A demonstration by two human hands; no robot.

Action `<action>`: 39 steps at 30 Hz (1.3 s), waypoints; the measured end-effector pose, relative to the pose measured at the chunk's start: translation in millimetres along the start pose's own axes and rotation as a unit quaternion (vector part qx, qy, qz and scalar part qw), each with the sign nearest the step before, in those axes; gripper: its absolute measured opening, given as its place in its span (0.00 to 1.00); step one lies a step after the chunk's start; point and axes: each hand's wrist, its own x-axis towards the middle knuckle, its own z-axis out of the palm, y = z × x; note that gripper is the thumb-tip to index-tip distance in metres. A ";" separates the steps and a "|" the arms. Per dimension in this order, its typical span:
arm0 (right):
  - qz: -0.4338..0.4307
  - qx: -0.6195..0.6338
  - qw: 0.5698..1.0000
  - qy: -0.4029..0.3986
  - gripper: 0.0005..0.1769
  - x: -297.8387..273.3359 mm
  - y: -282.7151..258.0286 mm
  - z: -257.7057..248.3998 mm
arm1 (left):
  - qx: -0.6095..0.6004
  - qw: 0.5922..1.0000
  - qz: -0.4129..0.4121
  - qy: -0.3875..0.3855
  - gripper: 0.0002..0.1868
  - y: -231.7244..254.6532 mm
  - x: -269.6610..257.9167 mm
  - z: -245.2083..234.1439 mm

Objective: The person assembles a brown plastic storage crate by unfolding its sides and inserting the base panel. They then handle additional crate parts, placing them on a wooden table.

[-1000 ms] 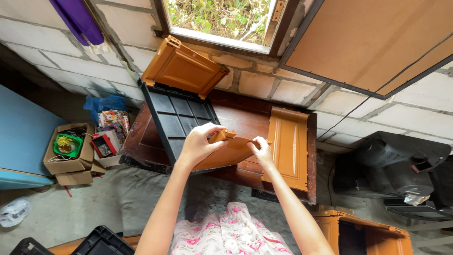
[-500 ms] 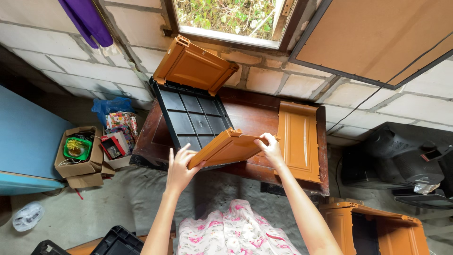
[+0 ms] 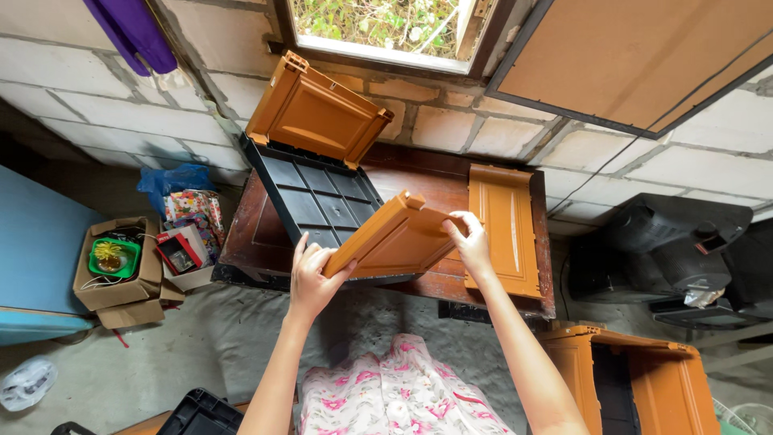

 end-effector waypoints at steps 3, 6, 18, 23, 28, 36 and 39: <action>-0.006 0.034 0.999 0.011 0.20 -0.5 -0.8 -2.4 | -0.008 1.000 -0.003 -0.008 0.14 13.4 18.9 -5.9; 0.043 0.089 0.995 0.008 0.19 -5.3 14.8 -3.8 | 0.004 0.999 0.004 -0.041 0.14 24.8 36.4 -9.2; 0.218 0.281 0.935 0.007 0.22 -51.0 100.7 30.5 | 0.116 0.977 0.102 -0.145 0.14 32.1 84.8 15.2; 0.142 0.224 0.963 0.043 0.30 -51.9 96.1 35.7 | 0.124 0.972 0.106 -0.169 0.14 30.2 88.0 31.2; 0.040 0.210 0.967 0.141 0.36 -44.9 36.3 22.9 | 0.118 0.970 0.121 -0.177 0.13 27.3 89.5 42.9; -0.098 -0.093 0.985 0.106 0.19 -27.2 -70.2 3.7 | 0.095 0.973 0.113 -0.178 0.14 36.0 94.8 54.5; -0.123 -0.228 0.965 0.048 0.17 -20.2 -80.4 8.6 | 0.052 0.976 0.096 -0.190 0.15 39.7 96.2 51.8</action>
